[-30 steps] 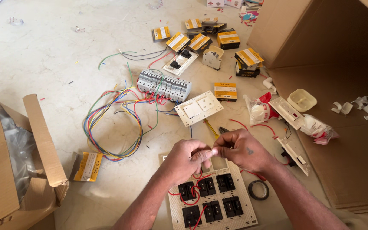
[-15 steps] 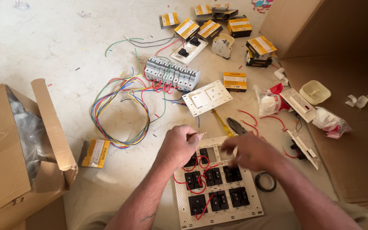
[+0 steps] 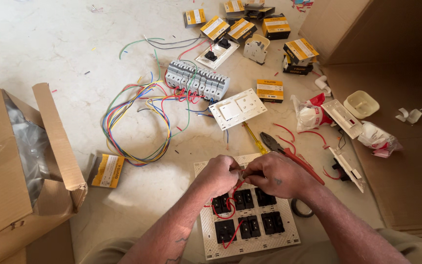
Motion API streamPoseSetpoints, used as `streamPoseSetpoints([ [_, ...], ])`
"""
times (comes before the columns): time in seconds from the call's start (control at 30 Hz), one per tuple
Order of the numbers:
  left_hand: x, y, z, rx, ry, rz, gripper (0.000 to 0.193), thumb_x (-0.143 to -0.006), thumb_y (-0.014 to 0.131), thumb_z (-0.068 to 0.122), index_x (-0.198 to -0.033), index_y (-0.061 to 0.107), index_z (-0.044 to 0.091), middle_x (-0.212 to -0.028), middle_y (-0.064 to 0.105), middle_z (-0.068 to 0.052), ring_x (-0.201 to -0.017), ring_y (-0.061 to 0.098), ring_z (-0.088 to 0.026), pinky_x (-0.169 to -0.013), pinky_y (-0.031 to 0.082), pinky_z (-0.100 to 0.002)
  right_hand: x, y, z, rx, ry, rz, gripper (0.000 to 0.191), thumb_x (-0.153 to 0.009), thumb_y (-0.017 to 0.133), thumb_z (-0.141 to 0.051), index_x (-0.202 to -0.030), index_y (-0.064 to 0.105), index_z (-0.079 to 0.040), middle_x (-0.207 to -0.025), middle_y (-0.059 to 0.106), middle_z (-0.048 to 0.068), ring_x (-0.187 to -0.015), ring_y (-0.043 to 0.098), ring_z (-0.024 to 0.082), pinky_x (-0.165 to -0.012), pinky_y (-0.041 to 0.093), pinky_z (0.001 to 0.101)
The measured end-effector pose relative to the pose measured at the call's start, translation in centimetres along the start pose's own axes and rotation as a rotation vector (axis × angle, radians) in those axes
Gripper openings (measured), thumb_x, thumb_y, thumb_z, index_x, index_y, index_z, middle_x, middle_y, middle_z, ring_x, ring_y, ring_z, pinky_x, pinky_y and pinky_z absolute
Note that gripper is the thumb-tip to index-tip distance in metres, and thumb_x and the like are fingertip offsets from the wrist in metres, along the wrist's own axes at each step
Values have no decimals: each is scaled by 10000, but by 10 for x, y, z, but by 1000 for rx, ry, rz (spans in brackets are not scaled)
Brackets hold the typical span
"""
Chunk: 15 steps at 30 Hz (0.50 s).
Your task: The person wires an electrical switchboard by stripping wire ends, inserting them into terminal blocks, and tightening the screws with a screwdriver.
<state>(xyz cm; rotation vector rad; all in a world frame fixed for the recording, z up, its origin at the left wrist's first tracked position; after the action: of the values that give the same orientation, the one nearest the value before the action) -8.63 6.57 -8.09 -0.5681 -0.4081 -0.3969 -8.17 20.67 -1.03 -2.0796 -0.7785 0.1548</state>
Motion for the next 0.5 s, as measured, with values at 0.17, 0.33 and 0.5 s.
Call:
streamPoseSetpoints([
  [0.17,5,1,3,-27,11,-35,138,-851,647,88,-894,752,10,-707,748,-101,-543,683,-149,-572,578,-338,0,0,-1,64,-29,37,179,-806,757,-223,-926,813,-102,-888,780,107,-880,722,294,-839,539,437],
  [0.33,6,1,-2,-29,-68,-43,114,-860,690,128,-874,756,37,-691,725,-113,-503,618,-137,-513,511,-341,7,4,7,73,143,31,208,-821,745,-262,-977,818,-144,-971,789,57,-936,738,253,-883,560,398],
  [0.5,9,2,-2,-12,-46,-72,92,-837,722,125,-837,773,49,-667,707,-66,-522,594,-119,-497,481,-323,15,8,7,75,187,52,236,-826,740,-266,-1019,822,-156,-990,790,50,-954,735,248,-899,544,398],
])
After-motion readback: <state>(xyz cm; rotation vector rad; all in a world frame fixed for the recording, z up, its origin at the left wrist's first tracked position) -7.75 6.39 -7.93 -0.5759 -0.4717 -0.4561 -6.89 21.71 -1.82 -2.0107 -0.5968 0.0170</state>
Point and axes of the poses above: each hand's wrist, its own x-axis away from the middle knuckle, its own y-axis out of the palm, z = x × y, the point moved 6 cm from there along -x, towards the middle knuckle
